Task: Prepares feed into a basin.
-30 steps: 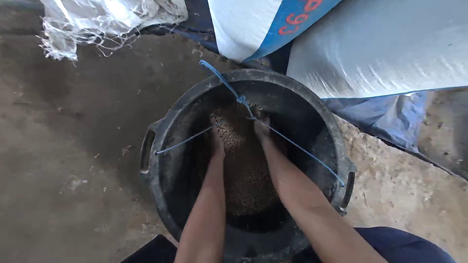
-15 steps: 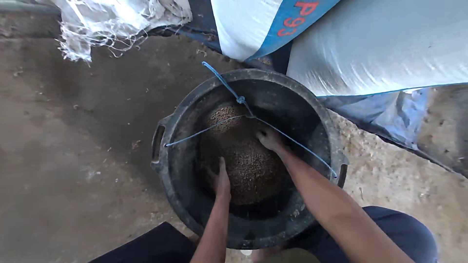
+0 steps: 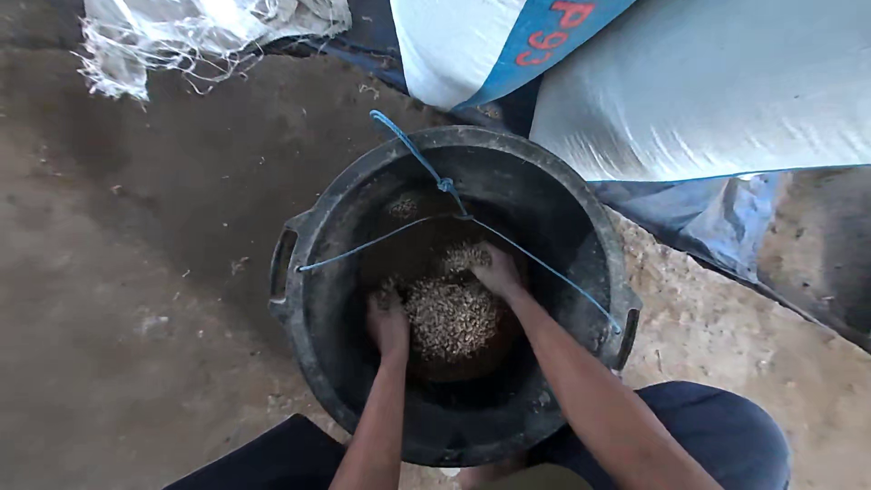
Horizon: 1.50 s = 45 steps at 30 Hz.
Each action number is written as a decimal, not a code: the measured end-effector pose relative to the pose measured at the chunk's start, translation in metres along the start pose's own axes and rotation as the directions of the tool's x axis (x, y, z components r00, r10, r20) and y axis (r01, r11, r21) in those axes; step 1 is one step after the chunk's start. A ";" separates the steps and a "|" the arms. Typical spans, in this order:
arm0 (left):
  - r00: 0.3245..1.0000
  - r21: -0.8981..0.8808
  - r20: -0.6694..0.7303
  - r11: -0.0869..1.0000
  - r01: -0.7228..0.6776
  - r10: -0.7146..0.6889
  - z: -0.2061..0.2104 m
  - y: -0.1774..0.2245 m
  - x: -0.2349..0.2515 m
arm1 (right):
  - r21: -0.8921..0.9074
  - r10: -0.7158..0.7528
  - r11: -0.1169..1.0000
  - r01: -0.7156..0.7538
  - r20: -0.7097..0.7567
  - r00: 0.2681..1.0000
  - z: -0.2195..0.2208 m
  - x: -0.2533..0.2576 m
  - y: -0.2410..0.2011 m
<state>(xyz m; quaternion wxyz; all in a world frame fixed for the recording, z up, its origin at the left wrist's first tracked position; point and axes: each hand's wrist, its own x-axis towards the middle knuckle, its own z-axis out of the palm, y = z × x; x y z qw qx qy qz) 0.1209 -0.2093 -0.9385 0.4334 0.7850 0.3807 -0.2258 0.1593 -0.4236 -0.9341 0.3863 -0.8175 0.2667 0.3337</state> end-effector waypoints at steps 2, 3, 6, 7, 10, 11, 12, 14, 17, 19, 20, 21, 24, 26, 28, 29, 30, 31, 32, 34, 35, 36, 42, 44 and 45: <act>0.997 -0.097 -0.074 0.995 -0.034 0.026 0.011 -0.004 0.025 | -0.088 -0.090 0.993 0.078 -0.136 0.987 0.005 0.039 0.001; 0.997 -0.179 -0.072 0.984 -0.018 0.005 0.019 0.002 0.032 | -0.078 -0.128 0.990 0.116 -0.172 0.977 0.012 0.055 -0.006; 0.990 -0.322 0.036 0.936 0.143 -0.139 0.036 0.025 0.048 | 0.030 -0.108 0.993 0.111 -0.101 0.989 0.041 0.078 -0.040; 0.980 -0.328 0.106 0.925 0.194 -0.168 0.039 0.030 0.053 | 0.029 -0.104 0.994 0.105 -0.034 0.994 0.045 0.080 -0.046; 0.944 -0.251 0.269 0.932 0.260 -0.191 0.035 0.040 0.032 | 0.160 -0.153 0.980 0.119 0.224 0.963 0.046 0.063 -0.052; 0.949 -0.187 0.275 0.959 0.213 -0.157 0.029 0.041 0.021 | 0.191 -0.153 0.976 0.103 0.272 0.950 0.042 0.054 -0.050; 0.961 -0.105 0.259 0.987 0.125 -0.094 0.022 0.038 0.011 | 0.157 -0.139 0.983 0.094 0.305 0.942 0.031 0.041 -0.049; 0.985 0.131 0.169 0.990 -0.056 0.033 0.007 0.019 -0.006 | -0.021 -0.211 0.975 0.220 0.211 0.955 0.008 0.027 -0.031; 0.995 0.216 0.087 0.976 0.031 -0.050 -0.001 -0.019 -0.021 | -0.189 -0.302 0.940 0.285 -0.068 0.951 -0.014 0.038 0.025; 0.970 0.073 0.100 0.974 0.215 -0.222 0.012 -0.028 -0.029 | -0.230 -0.196 0.957 0.176 -0.069 0.978 -0.017 0.036 0.057; 0.949 0.008 0.119 0.956 0.293 -0.292 0.019 -0.027 -0.031 | -0.197 -0.141 0.972 0.126 -0.067 0.988 -0.012 0.027 0.065; 0.918 -0.061 0.168 0.926 0.372 -0.358 0.025 -0.026 -0.032 | -0.137 -0.096 0.987 0.086 -0.064 0.993 -0.004 0.016 0.069; 0.827 -0.206 0.381 0.834 0.511 -0.413 0.043 -0.028 -0.040 | 0.135 0.057 0.989 -0.064 0.054 0.997 0.025 -0.012 0.069; 0.805 -0.285 0.459 0.795 0.535 -0.376 0.053 -0.026 -0.051 | 0.286 0.088 0.950 -0.130 0.155 0.984 0.039 -0.030 0.062; 0.802 -0.282 0.475 0.800 0.529 -0.362 0.047 -0.013 -0.061 | 0.448 0.143 0.863 -0.235 0.229 0.963 0.044 -0.050 0.057; 0.807 -0.245 0.483 0.832 0.498 -0.340 0.036 0.001 -0.064 | 0.512 0.163 0.816 -0.269 0.243 0.956 0.044 -0.055 0.056; 0.821 -0.191 0.487 0.881 0.432 -0.297 0.024 0.014 -0.065 | 0.554 0.164 0.786 -0.275 0.243 0.956 0.040 -0.059 0.053; 0.846 -0.139 0.469 0.925 0.353 -0.253 0.015 0.024 -0.065 | 0.563 0.145 0.787 -0.254 0.233 0.962 0.032 -0.061 0.049; 0.898 -0.092 0.400 0.966 0.242 -0.187 0.011 0.028 -0.060 | 0.516 0.131 0.828 -0.218 0.201 0.971 0.024 -0.059 0.045; 0.975 -0.034 0.192 0.993 0.117 -0.109 0.008 0.021 -0.038 | 0.292 0.116 0.948 -0.123 0.041 0.992 0.012 -0.037 0.043; 0.990 -0.017 0.079 0.992 0.121 -0.120 0.006 0.015 -0.026 | 0.162 0.087 0.984 -0.076 -0.061 0.994 0.006 -0.023 0.040; 0.988 -0.038 -0.002 0.987 0.157 -0.157 0.006 0.010 -0.015 | 0.038 0.058 0.998 -0.053 -0.153 0.987 0.002 -0.009 0.037; 0.974 -0.349 0.054 0.910 0.224 -0.219 0.045 0.027 0.036 | 0.160 -0.077 0.980 0.114 -0.222 0.972 0.047 0.057 0.006; 0.968 -0.295 0.160 0.927 0.232 -0.191 0.054 0.031 0.031 | 0.237 -0.134 0.961 0.144 -0.059 0.989 0.052 0.046 -0.003; 0.962 -0.261 0.203 0.937 0.234 -0.184 0.053 0.031 0.022 | 0.274 -0.162 0.951 0.144 0.043 0.986 0.051 0.035 -0.003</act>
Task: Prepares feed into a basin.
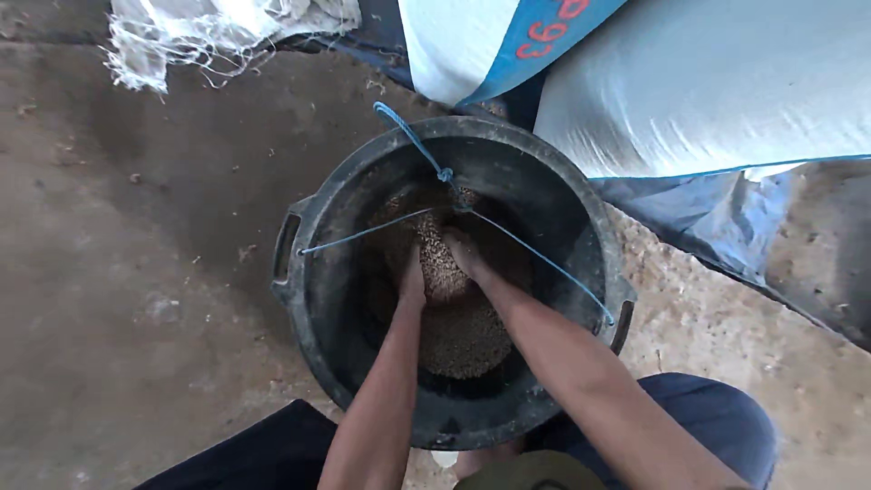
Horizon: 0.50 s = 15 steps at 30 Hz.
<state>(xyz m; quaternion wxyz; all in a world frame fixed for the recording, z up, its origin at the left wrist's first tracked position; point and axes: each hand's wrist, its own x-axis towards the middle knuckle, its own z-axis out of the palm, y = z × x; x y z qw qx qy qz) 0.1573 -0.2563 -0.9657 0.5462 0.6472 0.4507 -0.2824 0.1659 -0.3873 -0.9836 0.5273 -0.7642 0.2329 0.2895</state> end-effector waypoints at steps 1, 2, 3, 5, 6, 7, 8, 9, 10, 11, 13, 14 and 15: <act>0.999 0.027 0.044 1.000 -0.003 0.002 -0.003 0.001 -0.009 | 0.030 0.003 1.000 -0.006 0.094 0.996 -0.004 -0.008 -0.005; 0.997 0.044 0.072 0.999 -0.028 0.025 -0.008 0.005 -0.017 | 0.022 0.025 0.999 -0.029 0.182 0.983 -0.013 -0.013 -0.014; 0.996 0.052 0.061 0.996 -0.071 0.068 -0.017 0.006 -0.025 | -0.025 0.048 0.999 -0.043 0.223 0.974 -0.021 -0.019 -0.022; 0.976 0.085 -0.101 0.979 -0.184 0.192 -0.031 0.004 -0.021 | -0.173 0.036 0.985 -0.021 0.086 0.996 -0.035 -0.019 -0.026; 0.953 0.108 -0.188 0.970 -0.219 0.236 -0.037 -0.002 -0.013 | -0.258 -0.012 0.966 0.002 -0.037 0.999 -0.039 -0.015 -0.020; 0.928 0.108 -0.261 0.963 -0.246 0.266 -0.037 -0.004 -0.001 | -0.331 -0.072 0.943 0.017 -0.154 0.985 -0.041 -0.005 -0.013; 0.919 0.077 -0.283 0.962 -0.263 0.274 -0.031 0.002 0.011 | -0.359 -0.134 0.933 0.040 -0.241 0.961 -0.042 0.013 -0.011; 0.934 0.010 -0.264 0.969 -0.248 0.242 -0.022 0.009 0.018 | -0.340 -0.163 0.939 0.057 -0.293 0.942 -0.038 0.030 -0.012; 0.952 -0.061 -0.239 0.975 -0.213 0.193 -0.012 0.015 0.023 | -0.284 -0.140 0.958 0.050 -0.306 0.942 -0.027 0.039 -0.019; 0.966 -0.104 -0.214 0.980 -0.171 0.146 -0.003 0.021 0.029 | -0.216 -0.078 0.976 0.015 -0.289 0.954 -0.014 0.045 -0.030; 0.989 -0.063 -0.112 0.993 -0.103 0.096 0.006 0.020 0.032 | -0.107 -0.016 0.994 0.000 -0.153 0.988 0.006 0.045 -0.046; 0.996 -0.008 -0.029 0.996 -0.088 0.087 0.004 0.015 0.028 | -0.068 -0.008 0.998 0.006 -0.037 0.999 0.008 0.036 -0.049; 0.996 0.045 0.043 0.995 -0.084 0.082 -0.003 0.012 0.020 | -0.038 0.001 0.999 0.002 0.080 0.997 0.006 0.025 -0.053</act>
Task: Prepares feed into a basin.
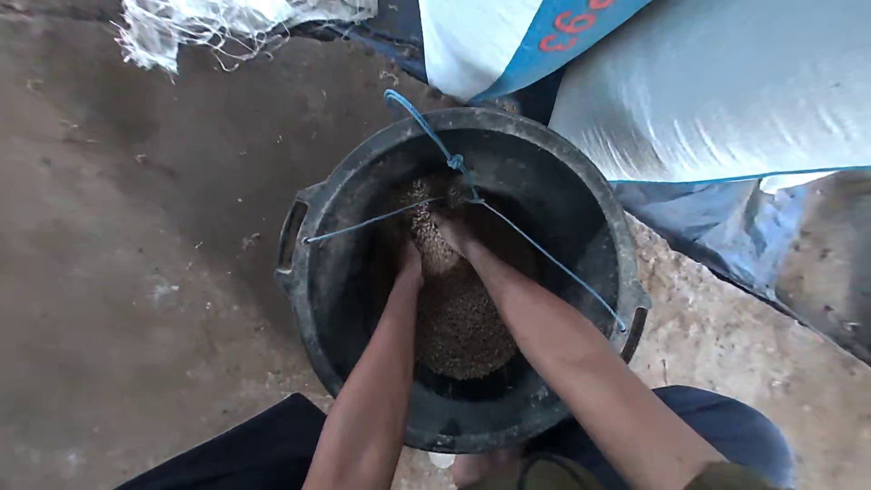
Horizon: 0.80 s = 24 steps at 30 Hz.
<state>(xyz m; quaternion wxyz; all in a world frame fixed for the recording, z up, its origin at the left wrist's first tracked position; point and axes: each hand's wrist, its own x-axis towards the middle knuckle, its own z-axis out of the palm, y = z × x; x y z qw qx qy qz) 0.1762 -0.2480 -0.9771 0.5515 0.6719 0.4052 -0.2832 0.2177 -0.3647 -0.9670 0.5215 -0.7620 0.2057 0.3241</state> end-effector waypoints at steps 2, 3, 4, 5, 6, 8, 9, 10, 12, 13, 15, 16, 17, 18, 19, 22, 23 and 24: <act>0.999 0.077 -0.001 0.996 -0.041 0.041 -0.016 -0.005 -0.028 | 0.027 -0.010 1.000 0.006 0.171 0.985 -0.013 -0.026 0.000; 0.995 0.134 -0.060 0.988 -0.073 0.081 -0.026 -0.012 -0.042 | 0.001 -0.026 1.000 0.026 0.217 0.976 -0.021 -0.032 0.007; 0.985 0.199 -0.121 0.975 -0.099 0.125 -0.037 -0.020 -0.052 | -0.039 -0.064 0.997 0.074 0.208 0.976 -0.032 -0.034 0.013; 0.976 0.240 -0.177 0.967 -0.079 0.124 -0.044 -0.032 -0.061 | -0.086 -0.083 0.991 0.099 0.167 0.982 -0.045 -0.036 0.020; 0.976 0.229 -0.212 0.974 -0.004 0.053 -0.048 -0.046 -0.069 | -0.140 -0.100 0.983 0.114 0.106 0.989 -0.056 -0.038 0.030; 0.961 0.122 -0.225 0.974 0.193 -0.162 -0.041 -0.065 -0.078 | -0.234 -0.105 0.967 0.104 0.011 0.994 -0.068 -0.033 0.054; 0.946 0.059 -0.216 0.964 0.259 -0.241 -0.034 -0.072 -0.077 | -0.265 -0.073 0.962 0.061 -0.035 0.997 -0.066 -0.032 0.066; 0.935 -0.007 -0.189 0.952 0.305 -0.300 -0.027 -0.074 -0.075 | -0.255 -0.035 0.967 0.016 -0.068 0.997 -0.059 -0.034 0.075; 0.931 -0.134 -0.087 0.930 0.342 -0.355 -0.016 -0.074 -0.067 | -0.172 0.041 0.984 -0.047 -0.037 0.998 -0.039 -0.037 0.085; 0.935 -0.206 -0.024 0.917 0.343 -0.355 -0.010 -0.076 -0.065 | -0.116 0.070 0.991 -0.068 0.005 0.998 -0.029 -0.040 0.088; 0.935 -0.338 0.111 0.872 0.353 -0.336 -0.003 -0.075 -0.072 | 0.014 0.116 0.993 -0.118 0.085 0.990 -0.009 -0.055 0.092; 0.933 -0.384 0.146 0.851 0.359 -0.328 -0.001 -0.071 -0.079 | 0.105 0.155 0.981 -0.165 0.101 0.983 -0.003 -0.067 0.088; 0.932 -0.412 0.168 0.836 0.362 -0.320 -0.002 -0.068 -0.085 | 0.212 0.217 0.949 -0.234 0.101 0.971 0.001 -0.082 0.083; 0.932 -0.431 0.173 0.827 0.361 -0.317 -0.005 -0.064 -0.089 | 0.294 0.257 0.915 -0.278 0.108 0.960 -0.001 -0.098 0.073; 0.935 -0.426 0.177 0.832 0.355 -0.308 -0.011 -0.058 -0.093 | 0.307 0.235 0.914 -0.266 0.134 0.963 -0.004 -0.105 0.067; 0.991 -0.158 0.087 0.981 0.111 -0.098 -0.033 -0.032 -0.106 | 0.000 0.146 0.989 -0.148 0.189 0.971 -0.026 -0.096 0.031; 1.000 0.045 0.023 0.999 -0.019 0.018 -0.040 -0.022 -0.101 | -0.149 0.192 0.974 -0.169 0.157 0.969 -0.037 -0.090 0.007; 0.994 0.281 -0.030 0.955 -0.095 0.108 -0.048 -0.017 -0.092 | -0.276 0.194 0.949 -0.155 0.121 0.974 -0.046 -0.081 -0.003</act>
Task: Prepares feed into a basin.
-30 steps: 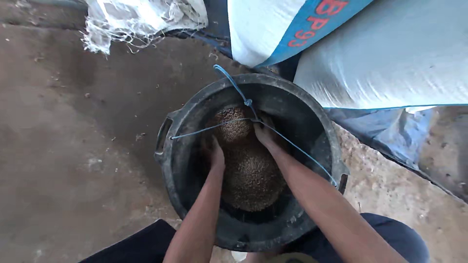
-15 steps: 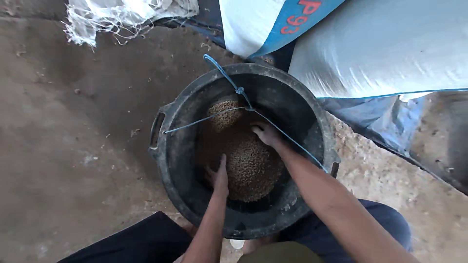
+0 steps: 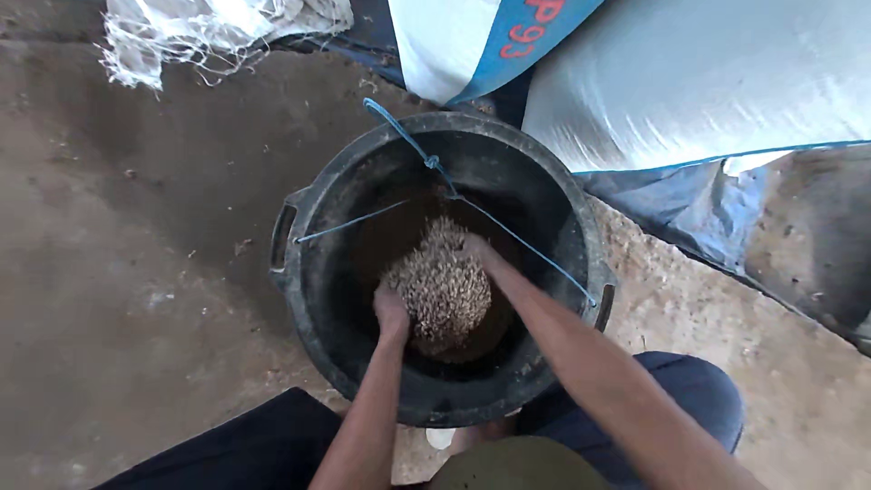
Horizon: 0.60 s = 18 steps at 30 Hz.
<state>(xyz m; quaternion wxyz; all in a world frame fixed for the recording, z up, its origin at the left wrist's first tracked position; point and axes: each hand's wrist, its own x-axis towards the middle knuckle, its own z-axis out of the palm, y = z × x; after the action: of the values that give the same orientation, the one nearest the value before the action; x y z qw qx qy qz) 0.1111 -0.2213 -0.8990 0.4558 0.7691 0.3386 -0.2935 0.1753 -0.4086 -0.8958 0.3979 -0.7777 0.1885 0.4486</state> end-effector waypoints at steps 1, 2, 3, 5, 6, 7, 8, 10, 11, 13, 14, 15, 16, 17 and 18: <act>0.998 0.215 -0.047 0.976 -0.025 0.036 -0.006 -0.005 0.010 | -0.118 -0.046 0.992 0.041 -0.041 0.998 -0.008 0.012 0.007; 0.997 0.355 -0.068 0.935 -0.009 0.036 -0.008 -0.014 0.019 | -0.216 -0.092 0.973 0.075 -0.067 0.994 -0.015 0.024 0.022; 0.996 0.417 -0.081 0.909 0.014 0.022 -0.005 -0.025 0.024 | -0.321 -0.108 0.944 0.078 -0.078 0.991 -0.020 0.038 0.041; 0.996 0.448 -0.076 0.891 0.073 -0.044 0.009 -0.039 0.019 | -0.456 -0.064 0.890 -0.001 -0.127 0.990 -0.018 0.048 0.074; 0.993 0.461 -0.064 0.879 0.120 -0.102 0.019 -0.045 0.013 | -0.497 -0.007 0.865 -0.066 -0.142 0.990 -0.012 0.044 0.085; 0.984 0.463 -0.038 0.869 0.173 -0.176 0.027 -0.048 0.007 | -0.503 0.061 0.854 -0.132 -0.155 0.986 -0.002 0.036 0.091; 0.968 0.447 -0.008 0.865 0.227 -0.250 0.035 -0.049 0.002 | -0.468 0.138 0.862 -0.195 -0.154 0.978 0.006 0.027 0.092; 0.924 0.302 0.066 0.890 0.341 -0.376 0.045 -0.050 -0.004 | -0.315 0.283 0.898 -0.306 -0.117 0.952 0.020 0.008 0.091; 0.902 0.183 0.107 0.900 0.396 -0.419 0.048 -0.054 -0.006 | -0.198 0.354 0.911 -0.362 -0.076 0.932 0.027 0.001 0.090; 0.861 -0.030 0.229 0.880 0.473 -0.455 0.054 -0.068 -0.010 | 0.029 0.435 0.900 -0.435 0.005 0.900 0.046 -0.010 0.089; 0.850 -0.117 0.292 0.866 0.486 -0.437 0.055 -0.073 -0.013 | 0.124 0.442 0.887 -0.445 0.053 0.896 0.055 -0.017 0.087; 0.843 -0.197 0.347 0.847 0.493 -0.410 0.053 -0.074 -0.018 | 0.197 0.430 0.875 -0.442 0.103 0.897 0.061 -0.026 0.086; 0.841 -0.245 0.385 0.836 0.491 -0.381 0.048 -0.071 -0.023 | 0.264 0.412 0.862 -0.433 0.133 0.901 0.066 -0.033 0.085; 0.841 -0.259 0.404 0.837 0.482 -0.360 0.040 -0.062 -0.029 | 0.349 0.400 0.836 -0.424 0.143 0.905 0.070 -0.035 0.089; 0.833 -0.229 0.419 0.845 0.483 -0.362 0.025 -0.045 -0.039 | 0.443 0.387 0.795 -0.414 0.155 0.909 0.075 -0.033 0.098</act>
<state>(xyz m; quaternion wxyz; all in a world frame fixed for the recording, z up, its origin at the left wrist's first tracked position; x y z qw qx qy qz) 0.0486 -0.2383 -0.9021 0.5528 0.5204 0.4566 -0.4638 0.0532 -0.4113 -0.9334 0.4741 -0.5884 0.4398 0.4854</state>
